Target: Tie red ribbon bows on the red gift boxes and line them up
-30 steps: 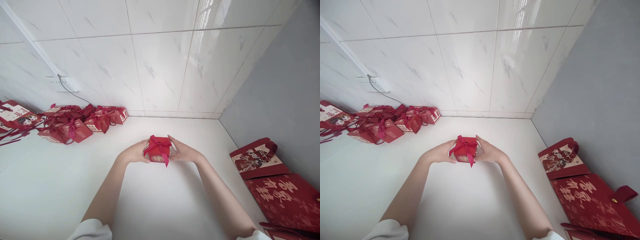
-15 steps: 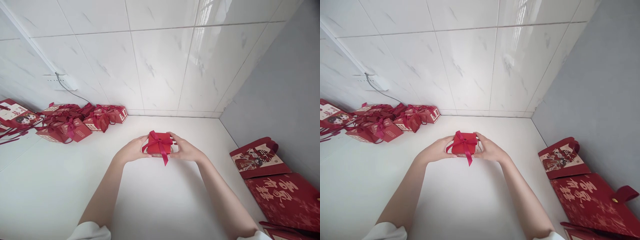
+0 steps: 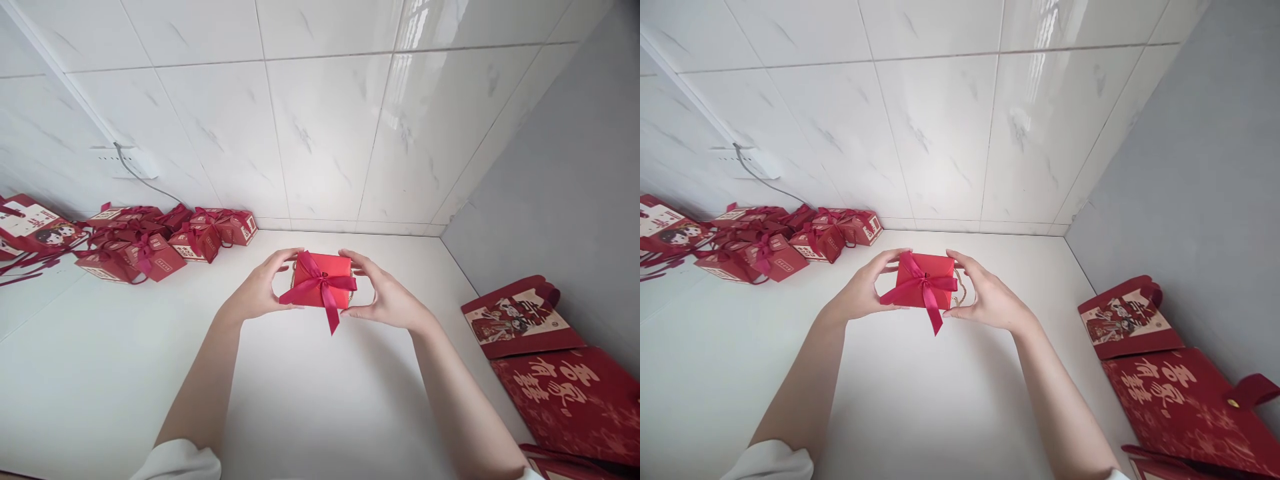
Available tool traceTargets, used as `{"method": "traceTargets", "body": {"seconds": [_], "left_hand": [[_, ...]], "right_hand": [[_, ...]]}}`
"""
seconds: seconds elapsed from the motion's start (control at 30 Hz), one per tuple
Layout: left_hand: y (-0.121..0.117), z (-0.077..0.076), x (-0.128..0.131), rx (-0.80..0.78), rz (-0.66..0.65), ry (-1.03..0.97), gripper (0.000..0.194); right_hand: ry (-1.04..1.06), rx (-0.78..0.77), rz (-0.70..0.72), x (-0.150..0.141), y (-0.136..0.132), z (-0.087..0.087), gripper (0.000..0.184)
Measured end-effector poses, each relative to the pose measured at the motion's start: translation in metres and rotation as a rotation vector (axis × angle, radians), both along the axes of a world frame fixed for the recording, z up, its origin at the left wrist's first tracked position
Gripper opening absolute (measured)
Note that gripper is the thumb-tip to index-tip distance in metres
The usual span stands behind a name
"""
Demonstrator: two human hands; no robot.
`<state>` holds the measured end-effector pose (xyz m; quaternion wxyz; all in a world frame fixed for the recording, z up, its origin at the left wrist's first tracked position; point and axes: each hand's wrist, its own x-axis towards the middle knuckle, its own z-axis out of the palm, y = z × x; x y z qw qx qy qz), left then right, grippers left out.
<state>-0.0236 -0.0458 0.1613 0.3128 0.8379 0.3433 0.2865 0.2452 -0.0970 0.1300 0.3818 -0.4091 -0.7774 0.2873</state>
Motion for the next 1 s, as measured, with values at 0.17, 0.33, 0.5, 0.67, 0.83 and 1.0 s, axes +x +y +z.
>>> {"method": "traceTargets", "body": {"seconds": [0.17,0.33,0.5,0.67,0.83,1.0], "left_hand": [[-0.002,0.001,0.002,0.021,-0.008,0.013,0.082],[-0.006,0.005,0.003,0.055,0.027,0.043,0.082],[-0.007,0.004,0.005,0.05,0.025,0.034,0.081],[-0.006,0.002,0.007,0.041,0.012,0.019,0.083],[-0.006,0.0,0.008,0.012,0.023,0.033,0.087],[0.005,-0.015,0.007,-0.04,-0.02,0.026,0.092]], "right_hand": [[-0.064,0.069,-0.041,0.0,-0.004,0.004,0.092],[-0.064,0.124,-0.038,0.0,-0.006,0.01,0.09],[-0.055,0.139,-0.044,0.002,-0.006,0.01,0.091],[-0.056,0.115,-0.052,0.005,-0.006,0.008,0.09],[-0.035,0.056,-0.067,0.005,-0.005,0.006,0.092],[0.033,-0.041,-0.029,0.007,0.001,-0.003,0.091]]}}
